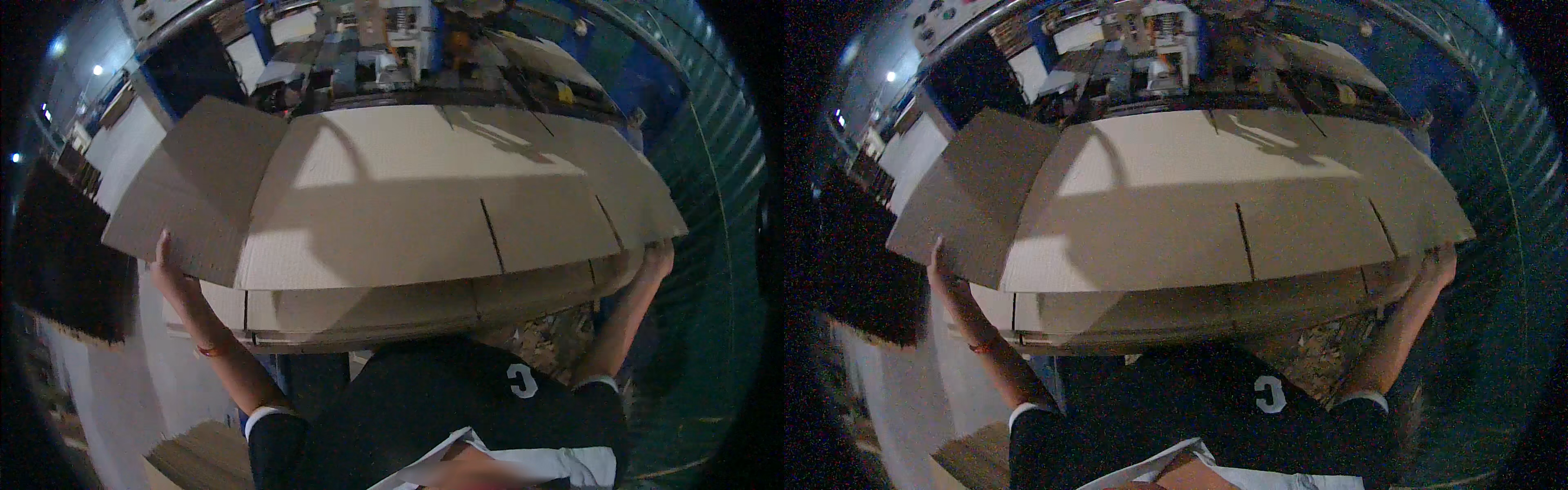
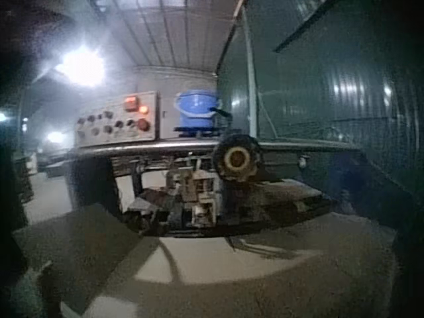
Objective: The person repeatedly picks up flat cardboard sheets from a nearby pile and places them onto a growing stack on a workbench. The hands align each sheet before setting it down, continuing the cycle throughout the clip.
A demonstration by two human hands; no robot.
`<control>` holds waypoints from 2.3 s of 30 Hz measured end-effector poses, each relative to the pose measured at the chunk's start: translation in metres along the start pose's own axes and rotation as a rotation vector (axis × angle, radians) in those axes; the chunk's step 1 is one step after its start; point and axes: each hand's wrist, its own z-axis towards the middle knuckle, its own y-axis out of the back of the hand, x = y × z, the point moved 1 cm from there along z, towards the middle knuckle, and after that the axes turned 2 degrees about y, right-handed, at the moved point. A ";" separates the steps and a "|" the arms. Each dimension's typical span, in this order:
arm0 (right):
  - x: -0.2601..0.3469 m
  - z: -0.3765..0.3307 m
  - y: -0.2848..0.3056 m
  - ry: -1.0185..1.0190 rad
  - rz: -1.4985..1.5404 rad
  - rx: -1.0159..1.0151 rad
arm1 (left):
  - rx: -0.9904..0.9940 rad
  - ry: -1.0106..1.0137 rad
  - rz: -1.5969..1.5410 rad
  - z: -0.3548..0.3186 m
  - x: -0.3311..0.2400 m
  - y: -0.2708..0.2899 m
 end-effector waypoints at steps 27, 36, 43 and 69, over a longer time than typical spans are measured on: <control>0.040 -0.258 -0.147 0.698 -0.970 1.494 | 1.505 -0.803 1.345 -0.181 0.043 -0.073; 0.056 -0.192 -0.170 0.449 -1.210 1.407 | 1.503 -0.682 1.506 -0.139 0.025 -0.088; 0.003 -0.198 -0.157 0.925 -1.400 1.521 | 1.360 -0.844 1.390 -0.134 0.050 -0.078; -0.076 -0.131 -0.306 0.957 -1.524 1.090 | 0.978 -1.129 1.325 -0.035 0.128 -0.204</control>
